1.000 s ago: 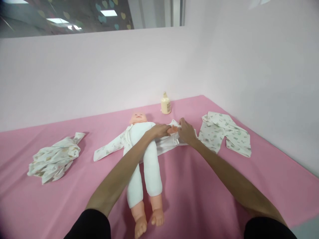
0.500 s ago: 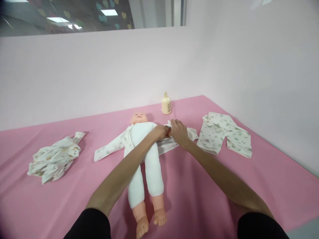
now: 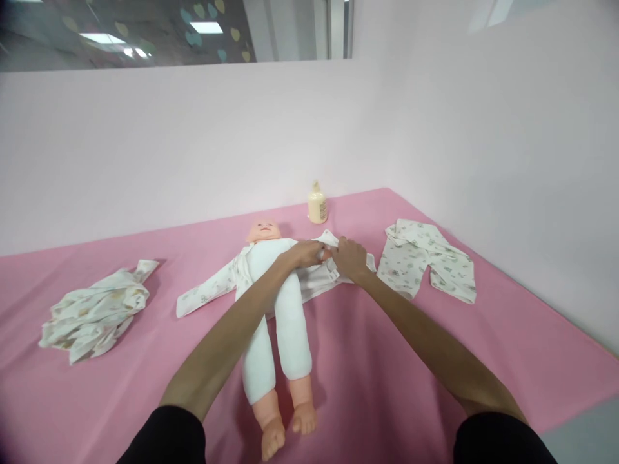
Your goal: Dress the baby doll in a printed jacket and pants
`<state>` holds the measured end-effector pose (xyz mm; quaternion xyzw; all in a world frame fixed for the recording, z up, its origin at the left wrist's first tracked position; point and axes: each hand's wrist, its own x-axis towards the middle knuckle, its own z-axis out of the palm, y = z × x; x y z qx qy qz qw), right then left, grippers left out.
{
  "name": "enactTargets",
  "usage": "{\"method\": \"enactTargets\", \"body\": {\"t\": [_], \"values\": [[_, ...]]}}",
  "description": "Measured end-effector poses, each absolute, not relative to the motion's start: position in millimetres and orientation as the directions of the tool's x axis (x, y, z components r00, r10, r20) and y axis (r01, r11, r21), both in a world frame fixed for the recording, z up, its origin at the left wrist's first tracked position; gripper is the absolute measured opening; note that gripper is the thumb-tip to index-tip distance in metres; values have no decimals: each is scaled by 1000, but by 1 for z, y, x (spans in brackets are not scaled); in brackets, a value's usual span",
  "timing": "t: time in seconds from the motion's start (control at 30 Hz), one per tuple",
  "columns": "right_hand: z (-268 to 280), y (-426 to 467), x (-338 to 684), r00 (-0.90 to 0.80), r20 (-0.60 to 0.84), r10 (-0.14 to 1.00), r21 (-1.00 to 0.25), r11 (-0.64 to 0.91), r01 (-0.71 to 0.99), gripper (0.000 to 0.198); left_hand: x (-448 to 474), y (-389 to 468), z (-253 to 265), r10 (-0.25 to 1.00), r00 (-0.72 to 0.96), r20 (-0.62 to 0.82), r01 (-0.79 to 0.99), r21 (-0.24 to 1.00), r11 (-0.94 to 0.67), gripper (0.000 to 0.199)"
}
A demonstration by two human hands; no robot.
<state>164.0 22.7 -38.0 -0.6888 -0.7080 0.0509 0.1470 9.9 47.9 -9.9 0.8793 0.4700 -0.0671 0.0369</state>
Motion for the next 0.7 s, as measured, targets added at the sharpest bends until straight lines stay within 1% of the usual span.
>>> {"method": "enactTargets", "body": {"t": [0.07, 0.17, 0.33, 0.43, 0.53, 0.63, 0.7], "values": [[-36, 24, 164, 8, 141, 990, -267, 31, 963, 18, 10, 47, -6, 820, 544, -175, 831, -19, -556, 25], [-34, 26, 162, 5, 164, 986, -283, 42, 958, 17, 11, 44, -3, 839, 519, -167, 844, -58, -533, 31], [-30, 28, 153, -2, 197, 980, -359, 75, 930, 16, 4, 35, -2, 860, 498, -111, 854, -109, -509, 32], [-27, 30, 148, -8, 210, 978, -404, 94, 910, 15, -4, 31, -1, 879, 474, -54, 868, -139, -476, 33], [-26, 30, 140, -8, 198, 980, -447, 97, 889, 14, -8, 32, -2, 897, 443, -8, 887, -144, -439, 29], [-29, 26, 125, -81, 207, 975, -489, 175, 855, 15, -8, 38, -4, 921, 388, 17, 915, -128, -383, 23], [-32, 22, 114, -139, 232, 963, -503, 241, 830, 15, -7, 41, -5, 937, 347, 36, 933, -118, -341, 25]]}}
